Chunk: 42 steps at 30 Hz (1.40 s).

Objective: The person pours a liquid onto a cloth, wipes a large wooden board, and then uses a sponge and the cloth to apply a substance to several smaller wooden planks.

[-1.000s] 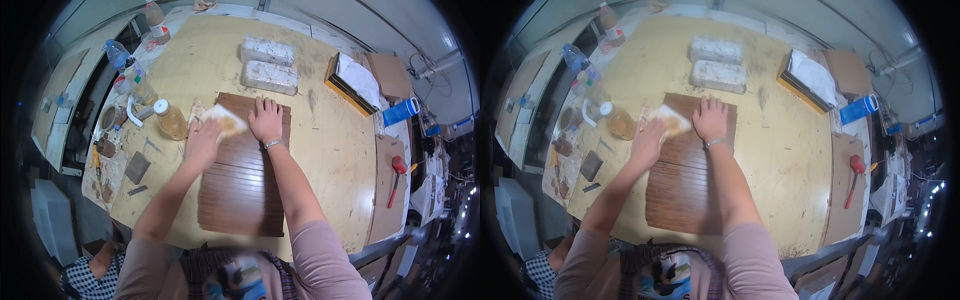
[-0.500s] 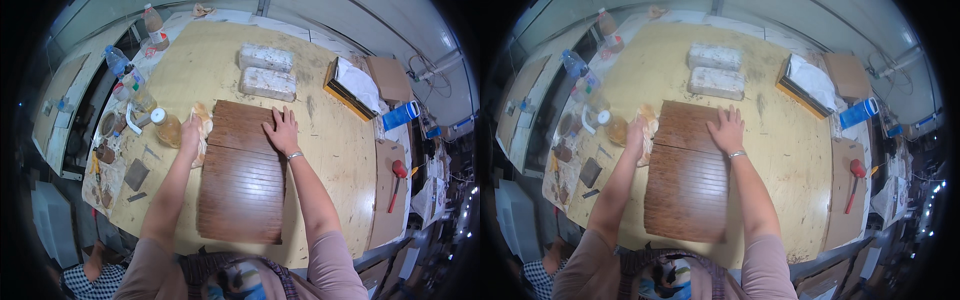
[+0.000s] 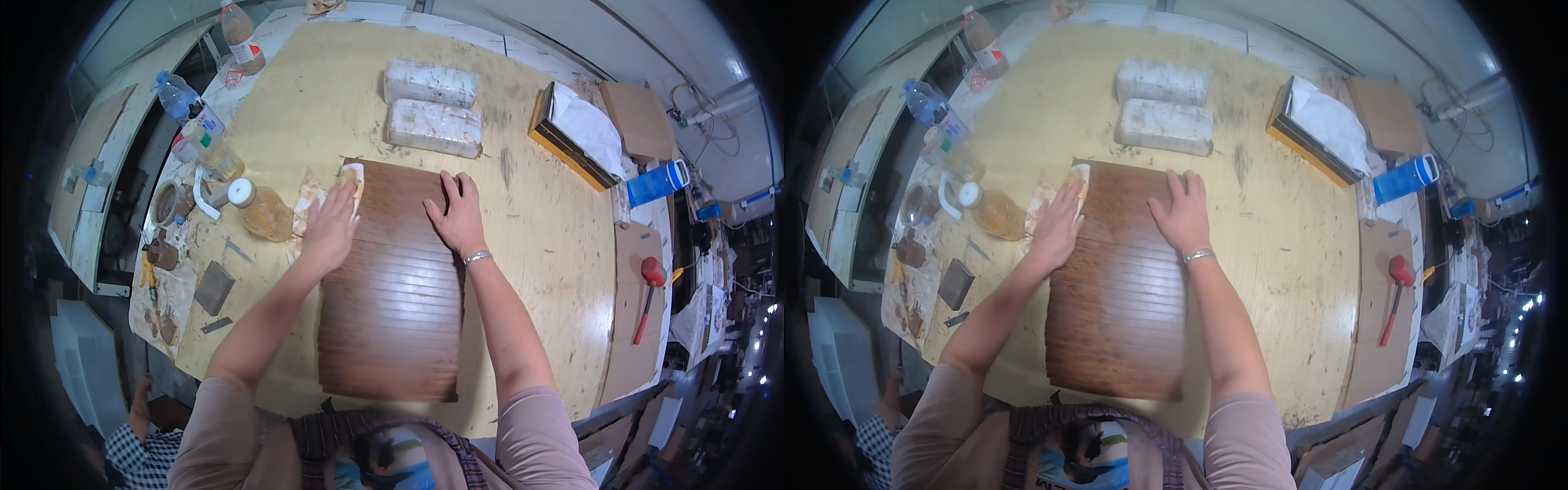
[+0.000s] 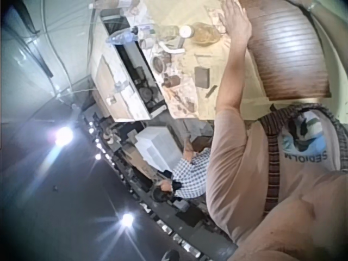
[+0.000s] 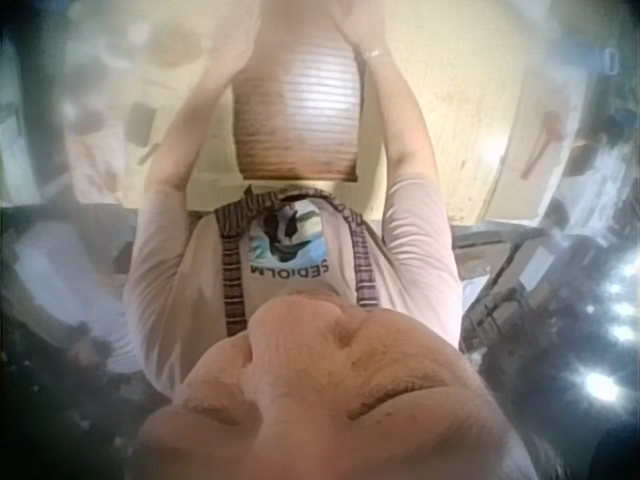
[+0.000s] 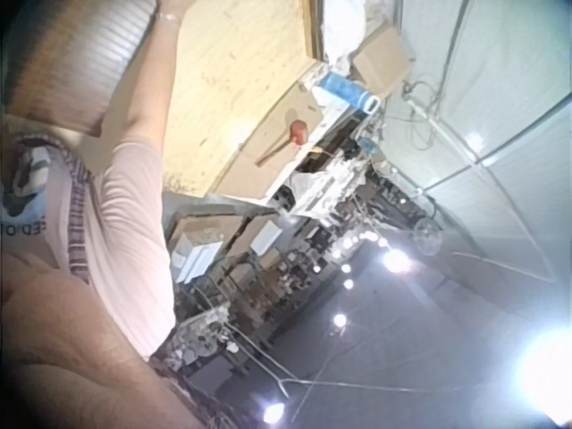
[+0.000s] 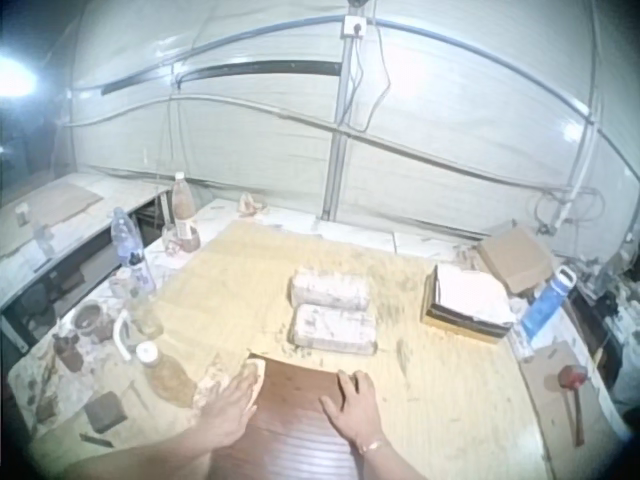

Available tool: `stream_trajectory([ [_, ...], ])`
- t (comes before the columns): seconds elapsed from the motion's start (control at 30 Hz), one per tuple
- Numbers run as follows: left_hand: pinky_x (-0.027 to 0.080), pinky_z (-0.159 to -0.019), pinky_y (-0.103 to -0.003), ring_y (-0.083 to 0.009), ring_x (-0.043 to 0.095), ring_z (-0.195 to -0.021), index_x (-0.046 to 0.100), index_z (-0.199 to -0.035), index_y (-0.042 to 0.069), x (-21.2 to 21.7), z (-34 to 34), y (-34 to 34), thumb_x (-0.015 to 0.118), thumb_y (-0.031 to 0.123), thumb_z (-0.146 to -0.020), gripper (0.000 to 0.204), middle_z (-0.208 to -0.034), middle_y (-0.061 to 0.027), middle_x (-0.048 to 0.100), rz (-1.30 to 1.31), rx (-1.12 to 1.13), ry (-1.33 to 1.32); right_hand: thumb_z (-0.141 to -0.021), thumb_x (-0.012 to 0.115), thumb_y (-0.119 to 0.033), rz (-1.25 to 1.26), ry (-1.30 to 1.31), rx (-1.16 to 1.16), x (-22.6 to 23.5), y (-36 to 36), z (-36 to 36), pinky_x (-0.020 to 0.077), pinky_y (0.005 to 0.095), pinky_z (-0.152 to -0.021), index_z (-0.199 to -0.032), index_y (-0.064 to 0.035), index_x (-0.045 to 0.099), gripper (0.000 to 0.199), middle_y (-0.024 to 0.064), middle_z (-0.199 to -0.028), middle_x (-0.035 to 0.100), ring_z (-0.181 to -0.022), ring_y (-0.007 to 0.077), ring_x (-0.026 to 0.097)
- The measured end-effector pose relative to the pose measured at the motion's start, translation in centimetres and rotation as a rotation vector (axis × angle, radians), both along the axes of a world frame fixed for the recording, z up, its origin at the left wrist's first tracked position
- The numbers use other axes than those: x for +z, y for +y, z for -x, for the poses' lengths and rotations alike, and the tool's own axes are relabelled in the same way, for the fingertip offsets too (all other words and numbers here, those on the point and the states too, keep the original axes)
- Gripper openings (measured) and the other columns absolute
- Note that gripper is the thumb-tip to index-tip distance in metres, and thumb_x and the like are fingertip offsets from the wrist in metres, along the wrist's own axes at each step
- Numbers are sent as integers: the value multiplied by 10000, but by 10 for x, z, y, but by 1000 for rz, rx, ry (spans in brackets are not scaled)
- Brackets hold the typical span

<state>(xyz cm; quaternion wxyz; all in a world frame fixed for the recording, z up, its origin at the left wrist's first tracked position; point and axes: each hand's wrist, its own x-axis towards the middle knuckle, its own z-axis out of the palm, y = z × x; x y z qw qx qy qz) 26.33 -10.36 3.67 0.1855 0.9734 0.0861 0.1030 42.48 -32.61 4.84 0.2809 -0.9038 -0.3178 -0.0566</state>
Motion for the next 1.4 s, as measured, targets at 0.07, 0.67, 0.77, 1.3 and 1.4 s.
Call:
stream_trajectory([
  [0.07, 193, -1169, -533, -245, 330, -1425, 364, -1457, 8, 14, 9, -12, 449, 201, -992, 511, -1526, -112, 378, -82, -2, 139, -852, 687, -357, -2, 10, -4, 0, 1, 0, 340, 453, -1112, -1393, -77, 472, 646, 262, -1402, 394, -1320, 417, 360],
  [0.67, 192, -1171, -499, -318, 416, -1360, 403, -1441, 38, 62, 4, -43, 357, 81, -961, 484, -1456, -137, 471, -31, 38, 256, -828, 698, -374, -39, 9, -6, -1, -1, 1, 361, 462, -1087, -1358, -56, 499, 649, 257, -1378, 418, -1291, 430, 379],
  [0.77, 243, -1147, -526, -305, 471, -1317, 472, -1405, 73, 29, 15, -46, 413, 132, -943, 470, -1384, -139, 543, -214, -349, 97, -829, 687, -395, -13, -22, -13, -2, -2, 1, 348, 451, -1104, -1366, -65, 490, 660, 261, -1386, 416, -1300, 417, 377],
  [1.3, 354, -1078, -402, -304, 532, -1226, 524, -1320, 2, 13, -7, -13, 389, 300, -1038, 432, -1323, -133, 587, 487, 164, -144, -821, 696, -413, -39, 19, -21, -5, -5, -2, 344, 444, -1108, -1371, -71, 496, 677, 264, -1411, 401, -1314, 413, 373],
  [1.4, 430, -987, -330, -214, 576, -1128, 525, -1293, -32, -40, -40, 44, 424, 325, -1047, 446, -1252, -122, 610, 1364, 400, -73, -825, 697, -418, -85, 22, -24, -4, -6, -1, 339, 444, -1111, -1367, -67, 506, 673, 273, -1409, 401, -1314, 420, 372],
])
